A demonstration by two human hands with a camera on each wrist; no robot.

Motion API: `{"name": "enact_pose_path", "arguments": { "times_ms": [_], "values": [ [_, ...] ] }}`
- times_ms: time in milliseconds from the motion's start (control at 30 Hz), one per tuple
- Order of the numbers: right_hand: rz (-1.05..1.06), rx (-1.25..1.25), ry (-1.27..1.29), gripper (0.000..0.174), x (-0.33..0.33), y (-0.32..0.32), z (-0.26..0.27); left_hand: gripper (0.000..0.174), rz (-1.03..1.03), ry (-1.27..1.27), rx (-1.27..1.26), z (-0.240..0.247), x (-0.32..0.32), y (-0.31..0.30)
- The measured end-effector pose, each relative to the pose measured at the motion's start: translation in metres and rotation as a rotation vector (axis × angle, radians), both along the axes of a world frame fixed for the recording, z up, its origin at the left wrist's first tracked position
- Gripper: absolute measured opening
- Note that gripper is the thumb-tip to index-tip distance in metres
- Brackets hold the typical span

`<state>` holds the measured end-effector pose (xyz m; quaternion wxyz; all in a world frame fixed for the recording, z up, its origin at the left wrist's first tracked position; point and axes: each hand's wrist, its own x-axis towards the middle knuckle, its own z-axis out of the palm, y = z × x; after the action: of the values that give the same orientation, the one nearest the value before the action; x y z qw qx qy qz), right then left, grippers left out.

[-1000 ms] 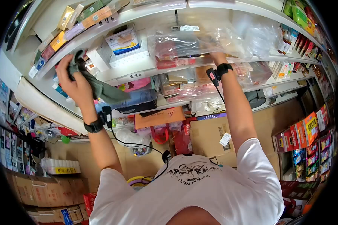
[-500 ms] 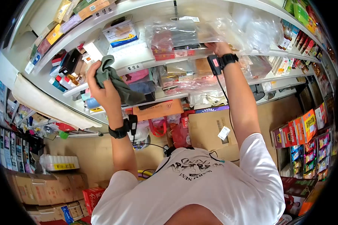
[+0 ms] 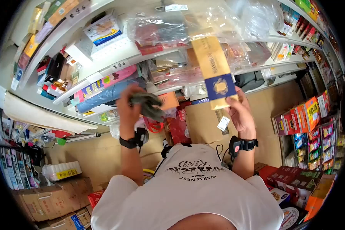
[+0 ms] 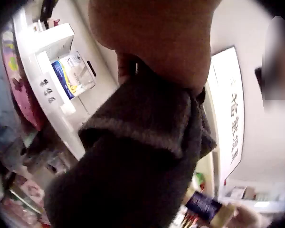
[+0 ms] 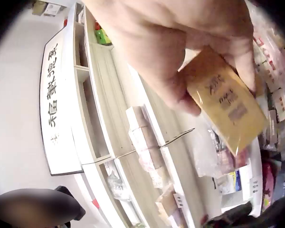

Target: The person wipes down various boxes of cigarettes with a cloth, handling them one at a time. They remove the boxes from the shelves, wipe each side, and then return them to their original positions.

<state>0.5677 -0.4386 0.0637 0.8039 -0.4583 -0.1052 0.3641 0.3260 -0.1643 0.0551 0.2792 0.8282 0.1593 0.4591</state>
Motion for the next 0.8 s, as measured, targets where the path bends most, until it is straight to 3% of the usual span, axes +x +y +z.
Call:
{"name": "enact_pose_path", "arguments": {
  "times_ms": [100, 167, 267, 333, 433, 500, 633, 800],
  "values": [
    [0.236, -0.070, 0.004, 0.055, -0.009, -0.020, -0.001, 0.037, 0.196, -0.284, -0.071, 0.037, 0.002, 0.015],
    [0.322, -0.037, -0.068, 0.055, -0.023, -0.021, 0.007, 0.033, 0.270, -0.477, -0.038, 0.092, 0.020, -0.005],
    [0.412, -0.016, -0.047, 0.060, -0.036, -0.019, 0.010, 0.042, 0.118, -0.451, 0.027, 0.118, 0.025, -0.015],
    [0.443, 0.032, -0.060, 0.067, -0.043, -0.012, 0.010, 0.050, -0.006, -0.263, 0.135, 0.113, 0.030, -0.019],
    [0.463, 0.149, 0.064, 0.062, -0.050, -0.003, 0.032, 0.055, -0.082, 0.064, 0.337, 0.098, 0.035, -0.019],
    [0.475, 0.146, 0.003, 0.059, -0.048, 0.007, 0.032, 0.054, -0.074, 0.030, 0.343, 0.085, 0.038, -0.020],
    [0.444, 0.106, -0.023, 0.056, -0.052, 0.023, 0.036, 0.050, -0.344, -0.009, 0.323, 0.071, 0.051, -0.050],
    [0.387, 0.242, -0.021, 0.059, -0.052, 0.033, 0.004, 0.048, -0.378, 0.032, 0.413, 0.054, 0.036, -0.094]
  ]
}}
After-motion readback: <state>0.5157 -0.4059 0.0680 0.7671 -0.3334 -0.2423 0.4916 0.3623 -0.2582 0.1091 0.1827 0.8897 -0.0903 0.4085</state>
